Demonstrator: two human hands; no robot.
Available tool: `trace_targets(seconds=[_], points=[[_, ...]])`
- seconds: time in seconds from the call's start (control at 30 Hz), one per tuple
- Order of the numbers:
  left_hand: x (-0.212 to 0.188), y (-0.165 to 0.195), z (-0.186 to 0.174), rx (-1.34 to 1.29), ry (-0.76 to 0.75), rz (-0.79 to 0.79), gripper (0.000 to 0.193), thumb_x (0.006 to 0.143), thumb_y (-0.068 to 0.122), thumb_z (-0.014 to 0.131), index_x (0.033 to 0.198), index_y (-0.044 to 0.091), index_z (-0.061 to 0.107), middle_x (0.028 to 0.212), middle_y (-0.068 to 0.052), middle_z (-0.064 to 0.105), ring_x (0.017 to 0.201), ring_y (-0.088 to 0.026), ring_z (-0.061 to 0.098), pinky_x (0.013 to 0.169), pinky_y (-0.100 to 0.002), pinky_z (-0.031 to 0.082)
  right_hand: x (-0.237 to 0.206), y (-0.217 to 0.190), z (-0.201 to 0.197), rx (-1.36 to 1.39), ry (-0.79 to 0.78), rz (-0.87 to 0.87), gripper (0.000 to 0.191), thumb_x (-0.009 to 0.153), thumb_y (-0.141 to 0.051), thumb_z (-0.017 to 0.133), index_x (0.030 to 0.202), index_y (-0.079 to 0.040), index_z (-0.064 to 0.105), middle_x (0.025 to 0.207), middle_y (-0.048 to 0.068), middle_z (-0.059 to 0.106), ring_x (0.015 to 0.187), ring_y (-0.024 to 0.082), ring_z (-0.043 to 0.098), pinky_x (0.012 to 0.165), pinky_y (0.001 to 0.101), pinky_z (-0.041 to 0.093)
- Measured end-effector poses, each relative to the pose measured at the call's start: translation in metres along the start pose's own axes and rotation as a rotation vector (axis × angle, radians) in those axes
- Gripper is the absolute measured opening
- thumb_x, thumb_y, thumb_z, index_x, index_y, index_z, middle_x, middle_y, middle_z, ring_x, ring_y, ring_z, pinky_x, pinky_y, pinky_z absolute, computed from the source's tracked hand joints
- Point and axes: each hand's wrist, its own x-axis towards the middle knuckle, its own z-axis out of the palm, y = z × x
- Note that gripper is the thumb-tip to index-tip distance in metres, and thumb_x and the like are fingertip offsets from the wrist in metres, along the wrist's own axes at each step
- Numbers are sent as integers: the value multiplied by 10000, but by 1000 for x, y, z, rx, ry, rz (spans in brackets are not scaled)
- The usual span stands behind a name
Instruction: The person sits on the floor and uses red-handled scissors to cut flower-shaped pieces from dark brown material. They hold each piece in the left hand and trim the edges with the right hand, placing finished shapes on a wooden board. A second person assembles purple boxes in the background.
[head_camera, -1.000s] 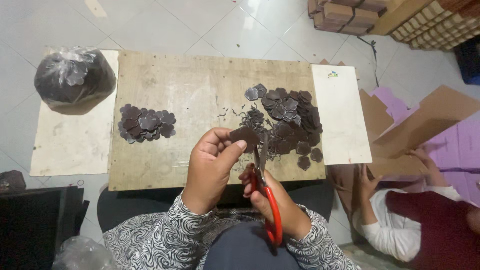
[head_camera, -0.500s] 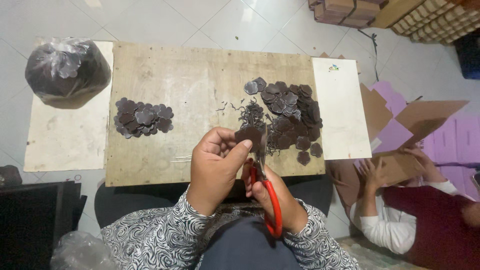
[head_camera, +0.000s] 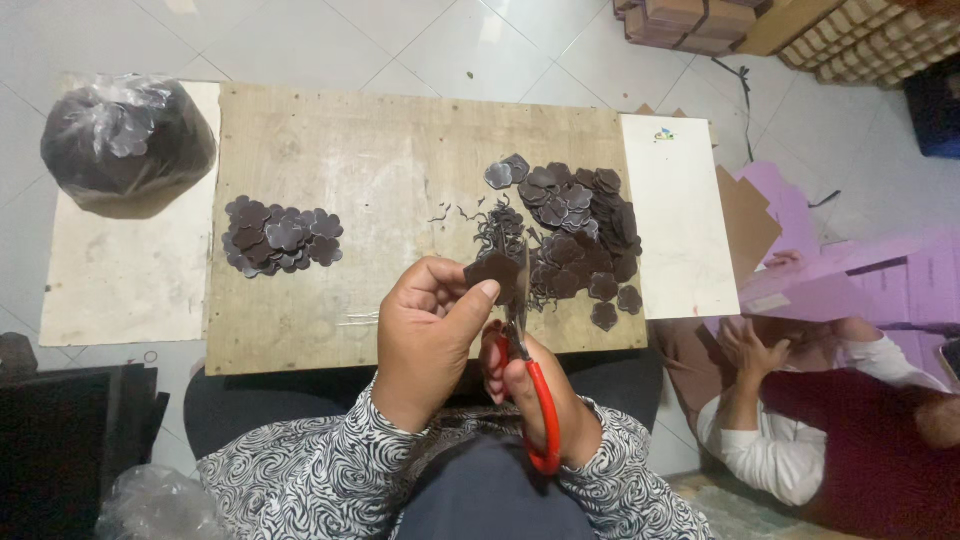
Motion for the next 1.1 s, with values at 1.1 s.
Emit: trace_targets(seconds=[1.1], points=[[9, 16, -16, 115, -30, -75, 347, 896, -14, 711, 1206, -22, 556, 887, -70, 730, 781, -66, 666, 693, -200, 536, 1, -5, -19, -85, -97, 190, 523, 1003, -605, 521, 979, -83, 515, 828, -29, 467, 709, 70, 441, 620, 222, 413]])
